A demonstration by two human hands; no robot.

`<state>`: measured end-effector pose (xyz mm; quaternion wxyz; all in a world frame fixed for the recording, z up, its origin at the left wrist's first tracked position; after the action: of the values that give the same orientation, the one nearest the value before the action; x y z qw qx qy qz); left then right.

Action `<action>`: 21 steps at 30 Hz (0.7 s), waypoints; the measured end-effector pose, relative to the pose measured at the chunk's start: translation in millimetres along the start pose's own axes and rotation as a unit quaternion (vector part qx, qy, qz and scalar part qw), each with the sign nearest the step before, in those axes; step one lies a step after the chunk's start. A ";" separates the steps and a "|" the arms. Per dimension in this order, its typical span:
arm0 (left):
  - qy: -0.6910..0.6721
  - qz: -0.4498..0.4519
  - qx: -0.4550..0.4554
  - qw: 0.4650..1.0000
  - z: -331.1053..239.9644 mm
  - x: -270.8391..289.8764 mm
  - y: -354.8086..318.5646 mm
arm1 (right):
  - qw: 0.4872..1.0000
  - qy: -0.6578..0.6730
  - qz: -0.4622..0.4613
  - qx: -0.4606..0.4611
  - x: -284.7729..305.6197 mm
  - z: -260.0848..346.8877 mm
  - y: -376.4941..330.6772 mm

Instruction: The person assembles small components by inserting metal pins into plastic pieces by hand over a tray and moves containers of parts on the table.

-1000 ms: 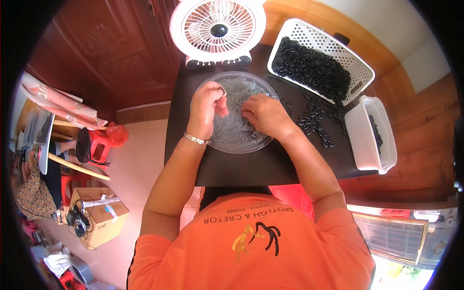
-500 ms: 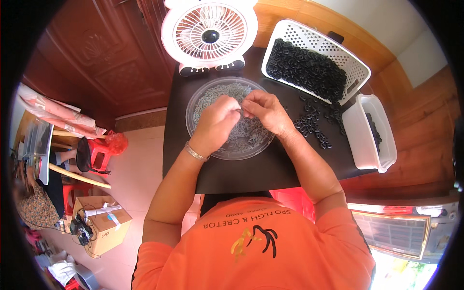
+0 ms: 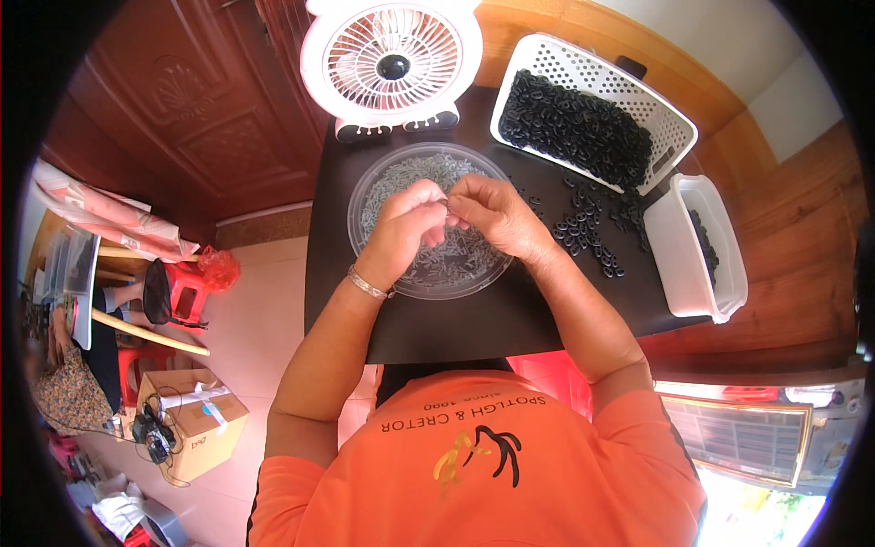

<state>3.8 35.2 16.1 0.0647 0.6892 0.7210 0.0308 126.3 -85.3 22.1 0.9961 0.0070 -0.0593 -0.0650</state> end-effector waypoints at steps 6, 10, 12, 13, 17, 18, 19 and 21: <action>-0.094 -0.049 0.013 0.994 1.7 3.9 -1.0 | 0.998 0.024 -0.015 0.047 3.2 4.0 -1.3; -0.078 -0.071 0.003 0.994 -2.4 2.5 -1.8 | 0.994 0.066 -0.025 0.083 5.3 6.4 -4.1; -0.060 -0.063 -0.003 0.996 -4.7 0.0 -2.9 | 0.993 0.074 -0.027 0.087 3.4 8.1 -4.3; -0.043 -0.057 -0.008 0.997 -5.4 -1.1 -3.4 | 0.992 0.084 -0.027 0.090 2.4 8.6 -4.3; 0.006 -0.059 -0.020 0.998 -4.9 -2.8 -4.0 | 0.996 0.020 -0.026 0.077 1.8 7.5 -4.9; 0.017 -0.060 -0.020 0.998 -5.1 -3.5 -3.8 | 0.997 0.005 -0.032 0.076 1.5 8.0 -5.2; 0.028 -0.062 -0.021 0.997 -5.3 -4.3 -3.7 | 0.996 -0.009 -0.039 0.076 0.9 8.6 -5.5; 0.025 -0.066 -0.023 0.997 -5.5 -5.7 -3.4 | 0.995 -0.016 -0.057 0.084 -1.9 10.5 -5.7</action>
<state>0.0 29.6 21.4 0.0648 0.6373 0.7655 0.0604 122.4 -90.8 32.1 0.9856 0.0925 -0.0800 -0.1163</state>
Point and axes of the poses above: each hand's wrist, its own y-axis towards the middle knuckle, its own x-axis out of the back of the hand, z = x × y, the point moved 1 cm from there along y, towards the middle knuckle, and after that the axes turned 14 degrees about z, right-handed, at the moved point
